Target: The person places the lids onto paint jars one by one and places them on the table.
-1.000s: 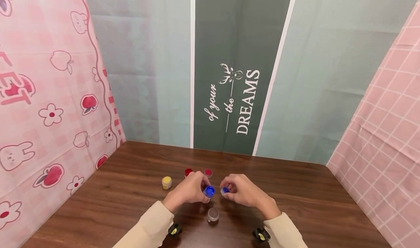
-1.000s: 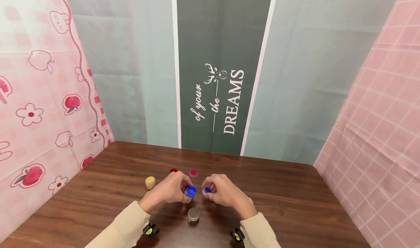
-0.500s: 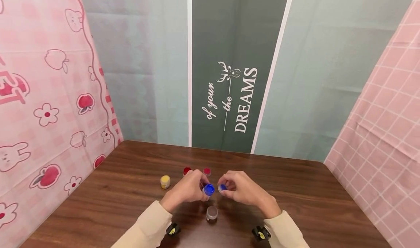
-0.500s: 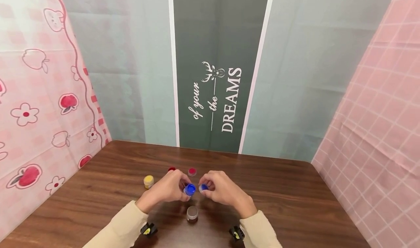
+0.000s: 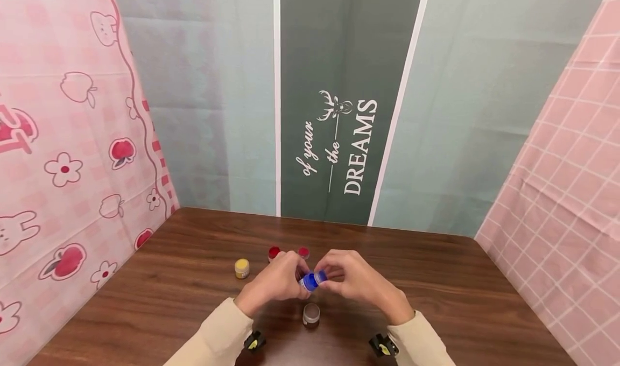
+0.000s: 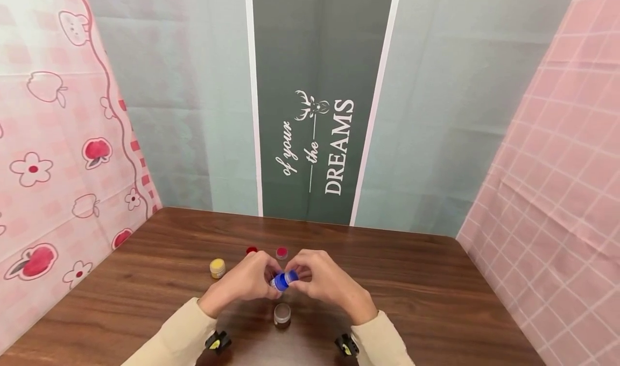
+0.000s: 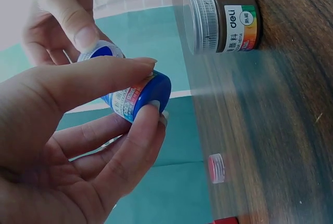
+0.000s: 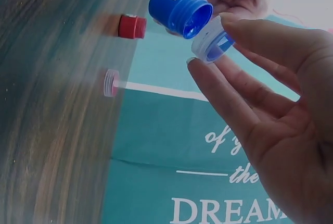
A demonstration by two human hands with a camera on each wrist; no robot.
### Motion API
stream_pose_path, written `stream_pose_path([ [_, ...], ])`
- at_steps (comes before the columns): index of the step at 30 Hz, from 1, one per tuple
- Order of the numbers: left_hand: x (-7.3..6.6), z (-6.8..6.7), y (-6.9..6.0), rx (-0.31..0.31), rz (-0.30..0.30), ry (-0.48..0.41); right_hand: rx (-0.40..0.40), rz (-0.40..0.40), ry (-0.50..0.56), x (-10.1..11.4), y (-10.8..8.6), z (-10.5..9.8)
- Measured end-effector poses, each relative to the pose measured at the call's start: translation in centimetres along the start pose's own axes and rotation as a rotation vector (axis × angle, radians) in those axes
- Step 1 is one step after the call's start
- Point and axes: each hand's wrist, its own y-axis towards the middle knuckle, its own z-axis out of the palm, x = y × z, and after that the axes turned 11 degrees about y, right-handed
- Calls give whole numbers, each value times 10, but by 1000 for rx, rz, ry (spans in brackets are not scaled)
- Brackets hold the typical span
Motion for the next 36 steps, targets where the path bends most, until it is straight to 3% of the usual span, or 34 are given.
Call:
stream_pose_path([
  [13, -3, -1, -1, 9, 32, -17, 18, 14, -16, 4, 1, 5],
  [36, -5, -1, 0, 18, 26, -11, 27, 19, -38, 4, 1, 6],
])
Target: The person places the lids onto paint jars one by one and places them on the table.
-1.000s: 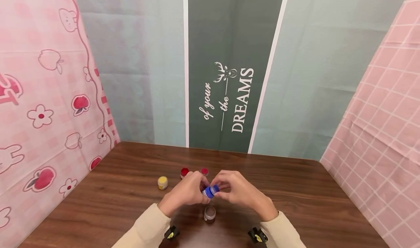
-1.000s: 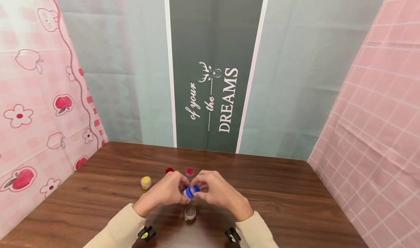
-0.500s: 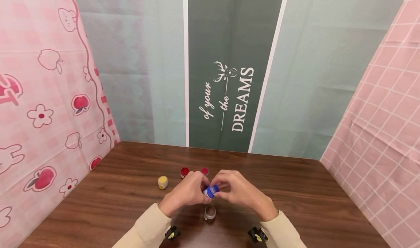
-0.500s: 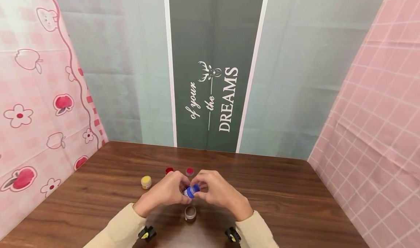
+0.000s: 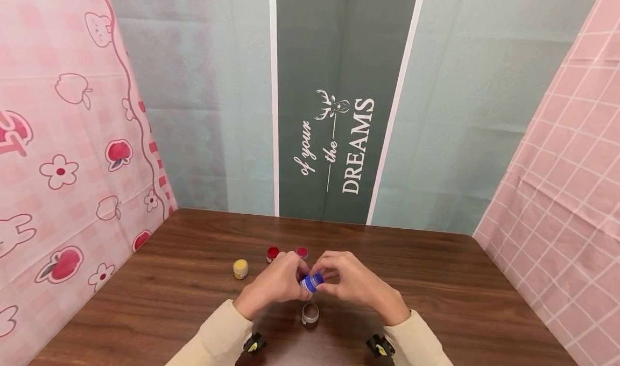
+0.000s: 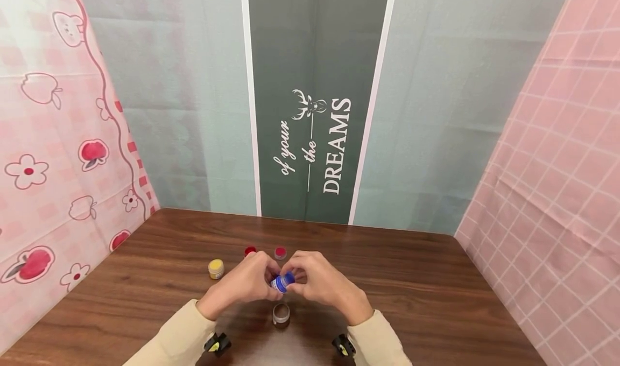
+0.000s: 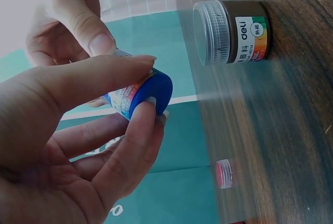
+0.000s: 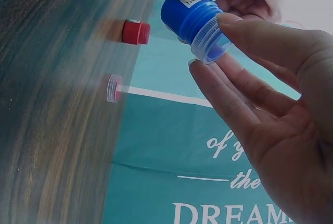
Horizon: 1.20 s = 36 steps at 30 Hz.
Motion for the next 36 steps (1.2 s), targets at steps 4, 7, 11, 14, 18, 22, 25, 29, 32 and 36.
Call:
stream_pose_path([
  [4, 0, 0, 0, -2, 4, -5, 2, 4, 2, -1, 1, 0],
  [7, 0, 0, 0, 0, 4, -8, 3, 8, 16, -1, 1, 1],
  [11, 0, 1, 0, 7, 1, -14, 5, 21, 29, -1, 0, 3],
  [14, 0, 0, 0, 12, -3, -20, 4, 25, 29, -2, 0, 3],
  [18, 0, 1, 0, 11, -2, -19, 1, 23, 31, -2, 0, 3],
  [22, 0, 1, 0, 10, -6, -14, 2, 27, 34, -2, 0, 3],
  [25, 0, 2, -1, 9, -4, -17, 2, 28, 29, -2, 0, 3],
  [29, -1, 2, -1, 3, 0, -19, -2, 30, 1, -2, 1, 4],
  [32, -1, 2, -1, 2, 2, -16, -4, 31, -21, -2, 1, 4],
  [36, -2, 2, -1, -3, 9, -10, -7, 40, -38, -2, 1, 4],
])
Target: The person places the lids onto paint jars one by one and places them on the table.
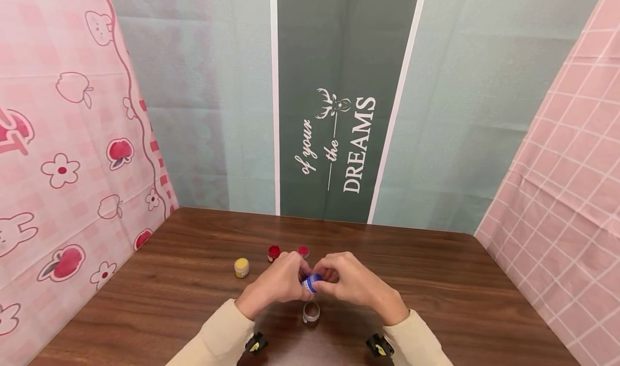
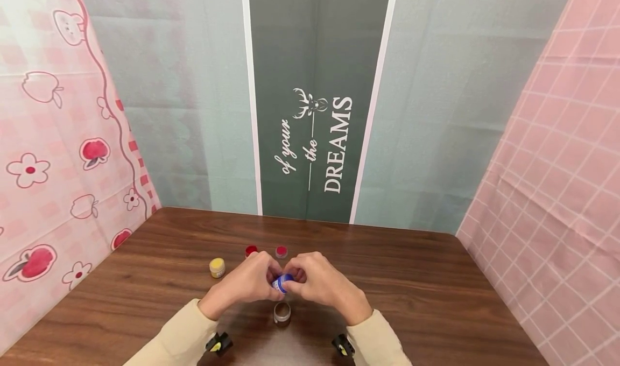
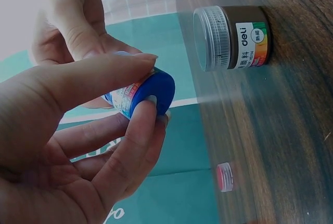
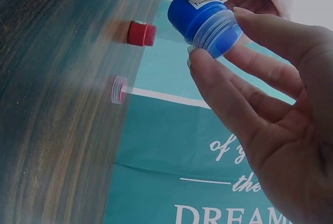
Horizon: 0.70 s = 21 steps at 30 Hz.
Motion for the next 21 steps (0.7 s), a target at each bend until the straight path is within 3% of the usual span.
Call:
stream_pose_path([
  [11, -1, -1, -1, -2, 4, -5, -4, -9, -19, -1, 0, -1],
  [21, -1, -4, -2, 11, -29, -7, 9, -93, 57, -2, -2, -6],
])
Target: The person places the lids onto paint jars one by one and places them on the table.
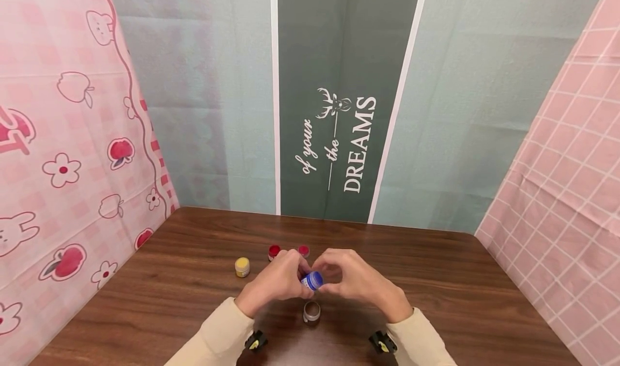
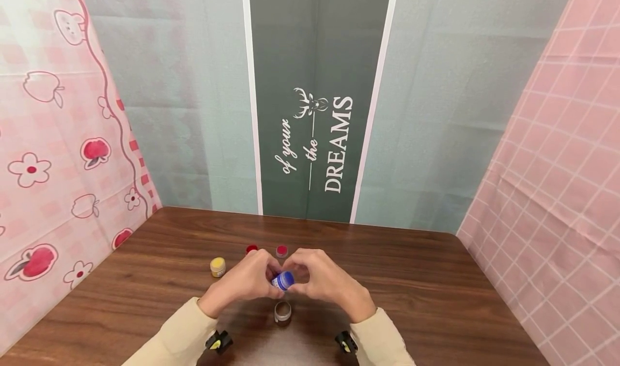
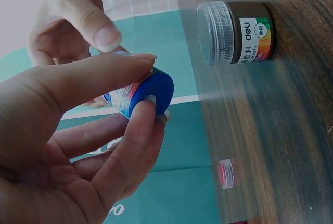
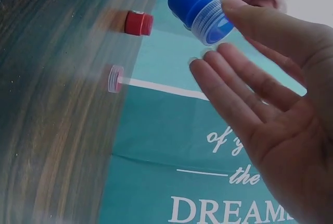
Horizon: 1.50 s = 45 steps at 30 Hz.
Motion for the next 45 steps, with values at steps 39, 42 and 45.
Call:
stream_pose_path([
  [39, -5, -1, -1, -17, 38, 4, 4, 100, 4, 7, 2, 5],
  [42, -5, -1, -1, -20, 38, 4, 7, 99, -4, 7, 2, 5],
  [45, -3, 0, -1, -18, 35, 4, 8, 90, -22, 6, 2, 5],
])
